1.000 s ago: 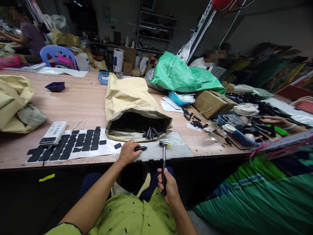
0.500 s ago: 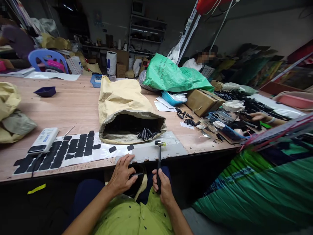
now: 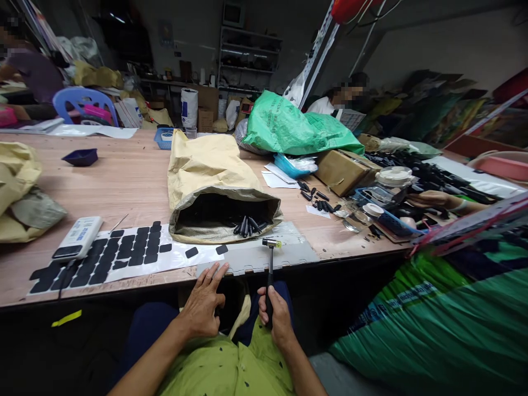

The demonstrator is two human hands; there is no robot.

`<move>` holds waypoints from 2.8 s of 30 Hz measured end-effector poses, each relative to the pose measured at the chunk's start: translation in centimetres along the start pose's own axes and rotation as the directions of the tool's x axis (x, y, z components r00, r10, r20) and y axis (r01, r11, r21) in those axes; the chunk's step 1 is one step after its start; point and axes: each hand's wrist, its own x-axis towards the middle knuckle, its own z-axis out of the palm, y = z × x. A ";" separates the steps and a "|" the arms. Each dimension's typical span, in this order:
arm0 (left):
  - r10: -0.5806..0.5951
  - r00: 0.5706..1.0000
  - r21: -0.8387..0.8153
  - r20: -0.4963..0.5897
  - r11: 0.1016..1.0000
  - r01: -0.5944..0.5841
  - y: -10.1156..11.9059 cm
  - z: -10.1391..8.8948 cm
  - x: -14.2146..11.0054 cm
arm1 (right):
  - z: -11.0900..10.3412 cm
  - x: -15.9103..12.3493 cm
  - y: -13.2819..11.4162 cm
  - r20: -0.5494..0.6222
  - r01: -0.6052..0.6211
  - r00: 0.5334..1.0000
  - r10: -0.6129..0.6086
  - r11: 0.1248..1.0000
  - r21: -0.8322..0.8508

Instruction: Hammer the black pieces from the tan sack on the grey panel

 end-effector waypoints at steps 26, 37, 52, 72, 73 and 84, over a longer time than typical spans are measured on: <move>-0.327 0.852 -0.164 -0.408 0.945 0.284 0.1 -2.3 12.9 | -0.2 0.2 0.5 -0.001 0.000 1.000 0.000 1.000 -0.014; -0.457 0.811 -0.155 -0.364 0.889 0.431 -1.4 -2.4 18.1 | 0.1 0.1 0.4 0.002 0.022 1.000 -0.022 0.999 -0.025; -0.212 0.931 -0.162 -0.296 0.972 0.170 -3.6 -2.5 9.0 | 0.0 0.1 0.4 -0.014 0.024 1.000 -0.025 0.998 -0.058; -0.216 0.925 -0.206 -0.313 0.966 0.156 -4.0 -2.0 9.0 | 2.4 -3.2 -2.1 0.068 0.256 0.954 -0.292 0.677 -0.690; -0.217 0.926 -0.208 -0.309 0.965 0.156 -4.0 -2.0 9.0 | 2.5 -3.2 -2.2 0.079 0.272 0.948 -0.307 0.661 -0.700; -0.229 0.929 -0.222 -0.289 0.961 0.168 -4.1 -1.9 9.1 | 2.1 -3.1 -1.6 0.109 0.263 0.956 -0.271 0.631 -0.730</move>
